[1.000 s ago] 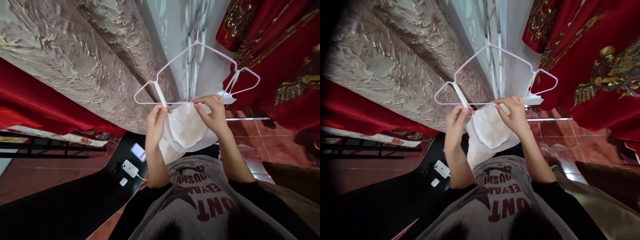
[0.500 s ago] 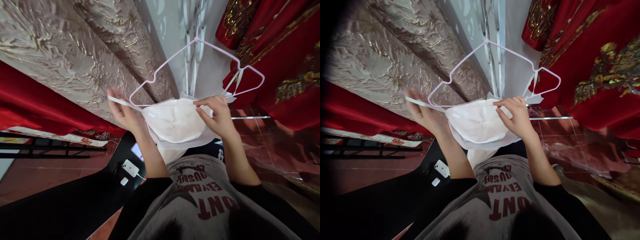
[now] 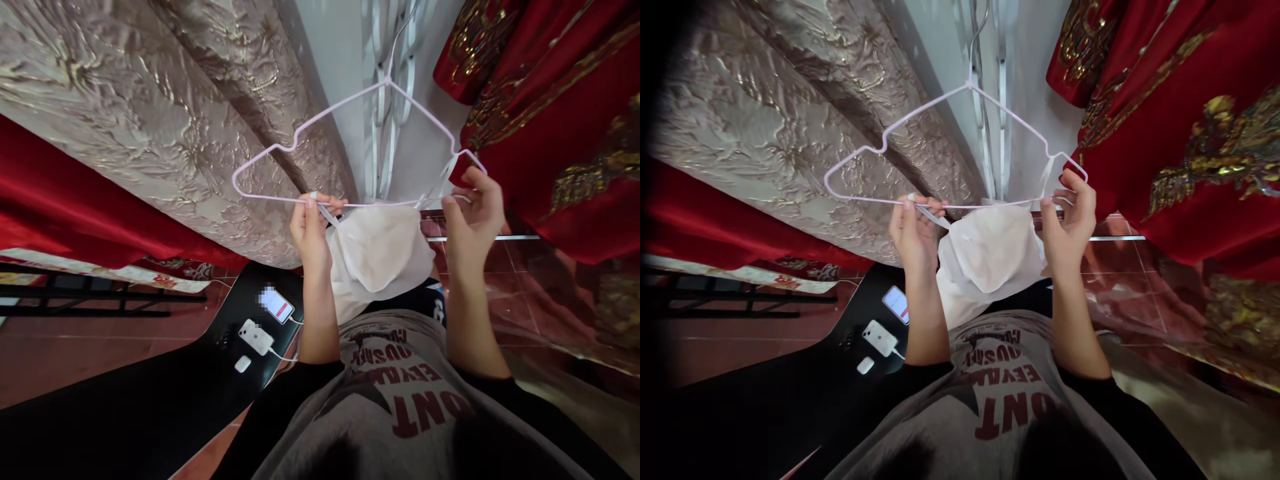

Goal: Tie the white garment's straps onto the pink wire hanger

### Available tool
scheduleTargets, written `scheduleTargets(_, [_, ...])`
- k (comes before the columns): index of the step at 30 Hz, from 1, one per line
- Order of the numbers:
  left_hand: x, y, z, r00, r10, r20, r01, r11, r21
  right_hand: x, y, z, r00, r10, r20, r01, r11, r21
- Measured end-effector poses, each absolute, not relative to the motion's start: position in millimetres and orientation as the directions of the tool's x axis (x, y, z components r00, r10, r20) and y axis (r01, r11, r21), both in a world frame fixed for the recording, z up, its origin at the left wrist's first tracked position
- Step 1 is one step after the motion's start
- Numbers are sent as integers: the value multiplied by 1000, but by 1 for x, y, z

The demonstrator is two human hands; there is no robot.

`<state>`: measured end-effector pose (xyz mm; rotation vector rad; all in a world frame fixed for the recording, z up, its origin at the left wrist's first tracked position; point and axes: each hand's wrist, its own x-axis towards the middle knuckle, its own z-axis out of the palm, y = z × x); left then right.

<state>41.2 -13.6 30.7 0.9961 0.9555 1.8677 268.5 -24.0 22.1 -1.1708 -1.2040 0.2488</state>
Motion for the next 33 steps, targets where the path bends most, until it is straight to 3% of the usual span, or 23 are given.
scheduleTargets(4, [39,-8,29,-412,857,310,-289,-445,848,290,-17,40,234,903,361,290,290,-912])
scheduleTargets(8, [40,-9,31,-409,846,341,-275,-470,838,284,-10,72,136,898,418,181,392,-902])
scheduleTargets(12, [42,-13,35,-400,852,337,-273,-462,844,281,18,81,233,771,593,60,597,-800])
scheduleTargets(16, [44,-16,36,-371,872,319,-339,-447,828,299,41,48,561,469,682,105,777,-620])
scheduleTargets(17, [44,-16,35,-364,878,312,-345,-438,830,306,41,37,612,397,684,155,788,-596])
scheduleTargets(23, [38,-13,30,-365,881,300,-318,-421,850,328,19,8,723,280,632,248,749,-615])
scheduleTargets(25, [38,-13,30,-363,880,306,-329,-428,841,325,14,16,732,321,601,253,690,-678])
scheduleTargets(27, [40,-14,31,-372,873,315,-344,-445,827,318,10,26,679,449,581,271,582,-767])
scheduleTargets(31, [41,-18,33,-386,865,321,-314,-450,836,292,-2,33,416,759,501,393,347,-851])
scheduleTargets(33, [38,-19,34,-376,865,331,-295,-451,842,279,-7,34,359,827,432,429,264,-864])
